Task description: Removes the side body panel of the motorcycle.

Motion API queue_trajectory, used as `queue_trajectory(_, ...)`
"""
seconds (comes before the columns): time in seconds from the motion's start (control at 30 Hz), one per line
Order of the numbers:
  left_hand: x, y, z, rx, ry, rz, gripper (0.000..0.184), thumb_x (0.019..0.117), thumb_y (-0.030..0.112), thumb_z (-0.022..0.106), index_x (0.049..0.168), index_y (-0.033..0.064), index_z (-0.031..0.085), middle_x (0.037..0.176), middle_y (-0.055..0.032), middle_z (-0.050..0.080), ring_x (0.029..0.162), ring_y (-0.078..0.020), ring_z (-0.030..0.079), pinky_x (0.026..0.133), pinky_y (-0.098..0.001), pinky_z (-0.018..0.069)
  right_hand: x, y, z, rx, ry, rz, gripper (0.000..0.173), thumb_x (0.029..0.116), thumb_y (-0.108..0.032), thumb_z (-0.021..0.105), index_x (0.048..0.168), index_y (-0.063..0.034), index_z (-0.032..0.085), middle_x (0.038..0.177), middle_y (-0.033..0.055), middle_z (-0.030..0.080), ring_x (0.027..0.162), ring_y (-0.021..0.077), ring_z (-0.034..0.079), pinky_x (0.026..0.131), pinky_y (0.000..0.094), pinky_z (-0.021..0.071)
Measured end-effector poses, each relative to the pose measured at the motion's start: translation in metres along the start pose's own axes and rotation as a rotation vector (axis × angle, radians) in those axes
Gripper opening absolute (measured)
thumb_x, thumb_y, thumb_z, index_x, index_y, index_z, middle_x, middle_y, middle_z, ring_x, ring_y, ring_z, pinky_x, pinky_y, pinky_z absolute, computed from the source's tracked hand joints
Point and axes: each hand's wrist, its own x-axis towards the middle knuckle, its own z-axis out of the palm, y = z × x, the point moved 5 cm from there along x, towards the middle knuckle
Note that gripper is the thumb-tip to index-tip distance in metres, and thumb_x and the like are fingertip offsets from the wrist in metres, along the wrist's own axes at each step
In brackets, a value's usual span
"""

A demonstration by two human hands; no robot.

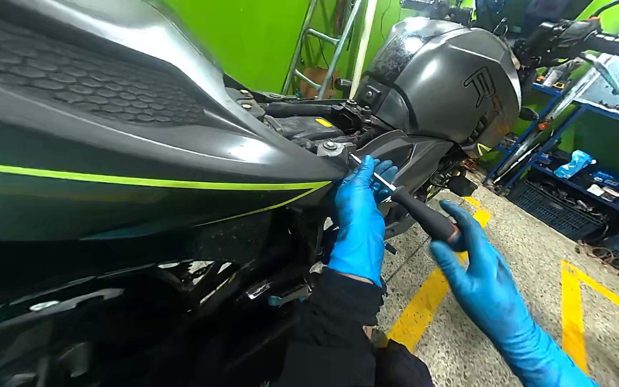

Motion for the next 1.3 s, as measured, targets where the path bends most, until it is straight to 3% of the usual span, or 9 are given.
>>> queue_trajectory(0.17,0.002,-0.002,0.001,0.03,0.023,0.009,0.03,0.1076,0.032,0.053,0.12,0.0063,0.064,0.102,-0.0033,0.076,0.09,-0.009,0.073,0.078,-0.022,0.0573,0.008,0.006,0.023,0.801,-0.206,0.478,0.072,0.11,-0.05,0.009,0.085,-0.0103,0.063,0.048,-0.0012,0.051,0.038,0.0066,0.049,0.039,0.0227,0.0453)
queue_trajectory(0.3,0.002,-0.003,-0.001,0.025,0.015,0.03,0.033,0.1083,0.033,0.051,0.123,0.0058,0.063,0.105,-0.004,0.076,0.092,-0.0094,0.073,0.08,-0.0224,0.0576,-0.001,0.003,0.003,0.003,0.0,-0.049,0.048,0.1039,-0.045,0.05,0.141,-0.0148,0.059,0.097,0.0002,0.072,0.082,0.0122,0.067,0.073,0.0352,0.0562)
queue_trajectory(0.43,0.002,-0.003,0.001,0.033,0.027,0.041,0.033,0.1082,0.034,0.051,0.123,0.0061,0.062,0.104,-0.0038,0.076,0.091,-0.009,0.074,0.079,-0.0213,0.0579,0.005,0.008,0.022,0.595,-0.067,0.353,0.058,0.112,-0.039,0.024,0.085,-0.0101,0.065,0.048,-0.0018,0.051,0.037,0.0051,0.048,0.038,0.021,0.0434)
queue_trajectory(0.6,0.005,-0.003,0.002,0.028,0.071,0.047,0.033,0.1078,0.034,0.052,0.119,0.0055,0.065,0.1,-0.0039,0.077,0.087,-0.0083,0.074,0.074,-0.0206,0.0572,-0.004,0.002,0.006,-0.128,0.101,-0.145,0.051,0.0996,-0.042,0.059,0.141,-0.0128,0.059,0.097,0.0037,0.073,0.085,0.0165,0.068,0.077,0.0396,0.0546)
queue_trajectory(0.73,0.0,-0.002,0.003,0.032,0.058,0.038,0.032,0.1082,0.034,0.051,0.122,0.0066,0.064,0.102,-0.0024,0.076,0.088,-0.0068,0.073,0.077,-0.0199,0.0567,0.01,0.007,0.022,0.494,0.004,0.316,0.056,0.1115,-0.038,0.025,0.091,-0.0088,0.068,0.052,0.0,0.057,0.04,0.0074,0.052,0.041,0.0237,0.0468)
queue_trajectory(0.87,-0.001,-0.002,0.003,0.024,0.074,0.062,0.036,0.1086,0.034,0.051,0.124,0.0041,0.063,0.105,-0.005,0.076,0.091,-0.0092,0.074,0.08,-0.0214,0.0577,-0.002,0.004,0.012,-0.009,0.052,-0.06,0.049,0.1057,-0.044,0.046,0.142,-0.0141,0.057,0.097,-0.0001,0.071,0.082,0.0115,0.066,0.074,0.0332,0.0552)
queue_trajectory(1.03,0.002,-0.004,0.005,0.037,0.077,0.086,0.035,0.1083,0.034,0.051,0.123,0.0043,0.064,0.103,-0.0041,0.076,0.089,-0.0084,0.073,0.079,-0.0209,0.0576,0.008,0.008,0.02,0.373,0.075,0.243,0.05,0.1104,-0.035,0.031,0.089,-0.0113,0.07,0.051,-0.0022,0.056,0.039,0.0063,0.05,0.04,0.0228,0.0452)
queue_trajectory(1.2,0.001,-0.005,0.004,0.004,0.081,0.123,0.036,0.1078,0.032,0.053,0.124,0.0025,0.064,0.105,-0.006,0.076,0.091,-0.0114,0.074,0.083,-0.0228,0.0586,-0.003,0.001,0.013,-0.127,0.082,-0.183,0.055,0.0991,-0.043,0.06,0.146,-0.0151,0.055,0.104,0.0027,0.073,0.091,0.0162,0.069,0.08,0.0404,0.055)
queue_trajectory(1.3,0.002,-0.007,0.004,-0.007,0.092,0.104,0.034,0.1078,0.032,0.053,0.121,0.0034,0.064,0.101,-0.0046,0.076,0.088,-0.0097,0.075,0.079,-0.0213,0.0596,0.004,0.004,0.019,0.263,0.05,0.078,0.026,0.1035,-0.03,0.05,0.109,-0.0163,0.072,0.064,-0.0068,0.063,0.052,0.0002,0.058,0.051,0.0188,0.0494)
